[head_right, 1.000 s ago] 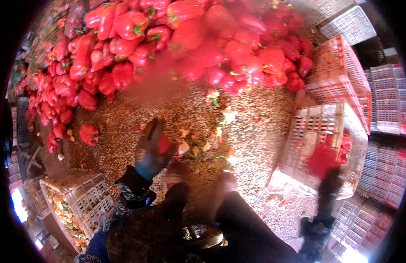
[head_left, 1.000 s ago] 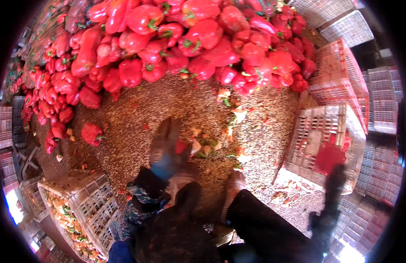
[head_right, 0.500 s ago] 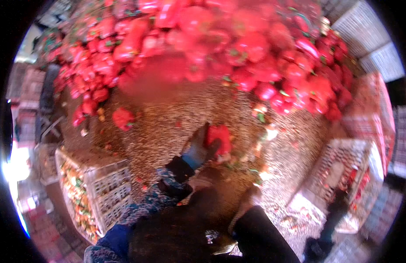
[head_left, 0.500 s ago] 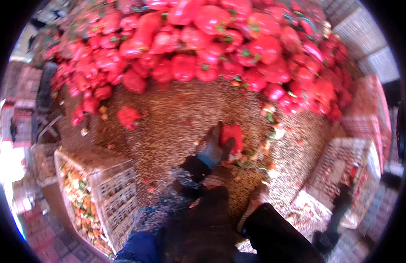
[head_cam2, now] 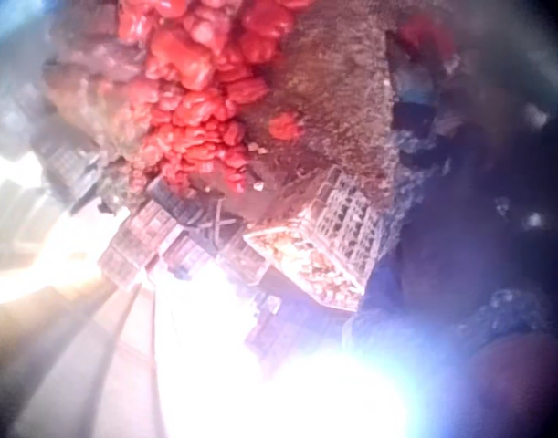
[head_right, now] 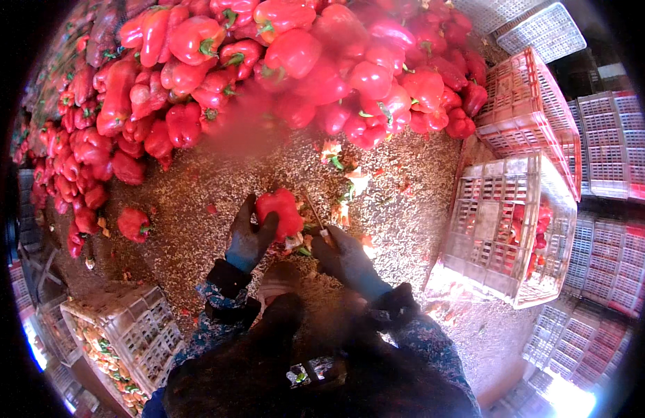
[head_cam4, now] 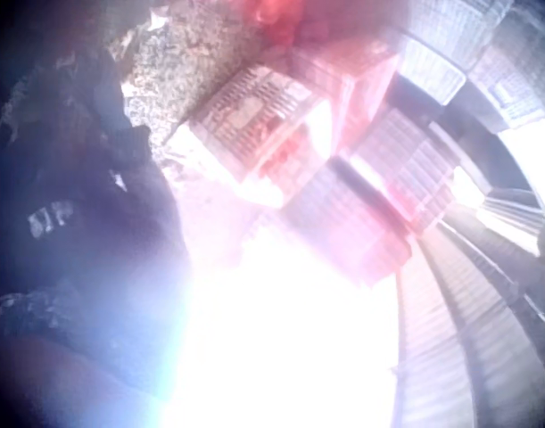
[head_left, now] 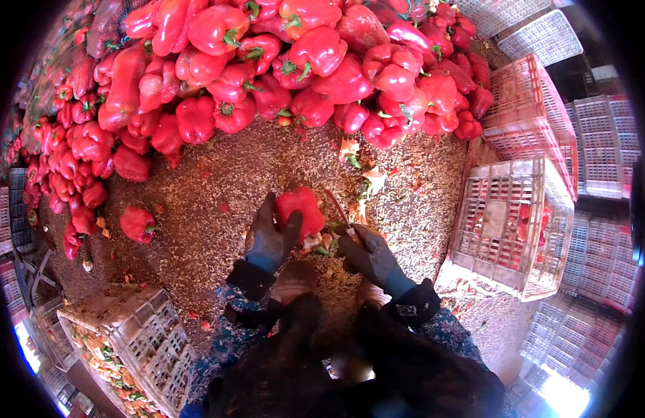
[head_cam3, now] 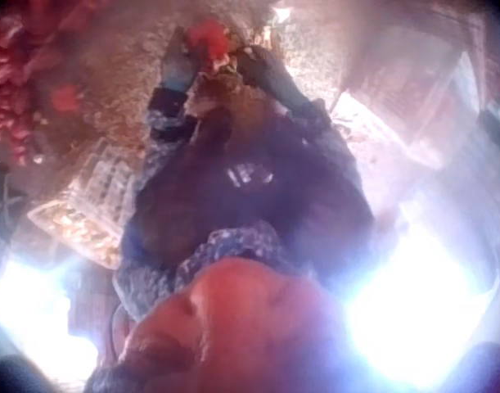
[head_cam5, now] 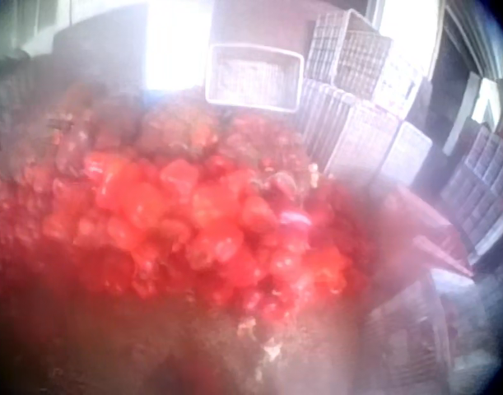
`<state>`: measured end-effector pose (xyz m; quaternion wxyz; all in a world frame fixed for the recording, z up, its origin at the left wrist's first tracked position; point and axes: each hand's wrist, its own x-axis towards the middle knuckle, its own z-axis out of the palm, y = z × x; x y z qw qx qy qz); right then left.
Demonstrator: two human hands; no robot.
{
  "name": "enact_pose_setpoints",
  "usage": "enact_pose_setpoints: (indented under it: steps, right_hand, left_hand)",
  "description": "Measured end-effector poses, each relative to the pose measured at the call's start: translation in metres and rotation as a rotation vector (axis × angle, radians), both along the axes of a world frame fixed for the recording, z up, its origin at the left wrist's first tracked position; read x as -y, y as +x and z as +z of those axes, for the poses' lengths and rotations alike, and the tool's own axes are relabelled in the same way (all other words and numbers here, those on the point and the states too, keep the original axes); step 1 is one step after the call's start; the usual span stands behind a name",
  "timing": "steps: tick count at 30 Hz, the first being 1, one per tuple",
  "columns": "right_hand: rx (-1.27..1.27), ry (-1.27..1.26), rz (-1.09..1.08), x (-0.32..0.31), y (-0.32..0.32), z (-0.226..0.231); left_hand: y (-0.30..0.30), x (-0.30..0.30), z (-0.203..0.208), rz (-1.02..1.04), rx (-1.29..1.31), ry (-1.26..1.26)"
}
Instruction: The person uses a knife to cut the tops off red peppers and remove the internal cores and seeds by hand, placing the processed peppers into plastic crates.
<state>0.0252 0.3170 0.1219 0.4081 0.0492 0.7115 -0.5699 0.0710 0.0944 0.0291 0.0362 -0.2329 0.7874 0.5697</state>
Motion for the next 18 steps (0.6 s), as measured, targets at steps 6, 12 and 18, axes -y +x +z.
enact_pose_setpoints:
  steps: [6,12,18]
  right_hand:
    - [-0.025,0.074,0.025,0.021,0.002,-0.024]
    - [-0.014,0.112,-0.084,0.015,0.013,-0.039]
    - [-0.154,-0.03,-0.15,0.031,-0.005,-0.064]
  left_hand:
    - [-0.007,0.008,-0.006,0.1,-0.001,0.114]
    - [-0.017,0.012,0.015,-0.246,-0.27,-0.481]
    - [-0.04,0.023,0.043,-0.655,-0.031,-0.518]
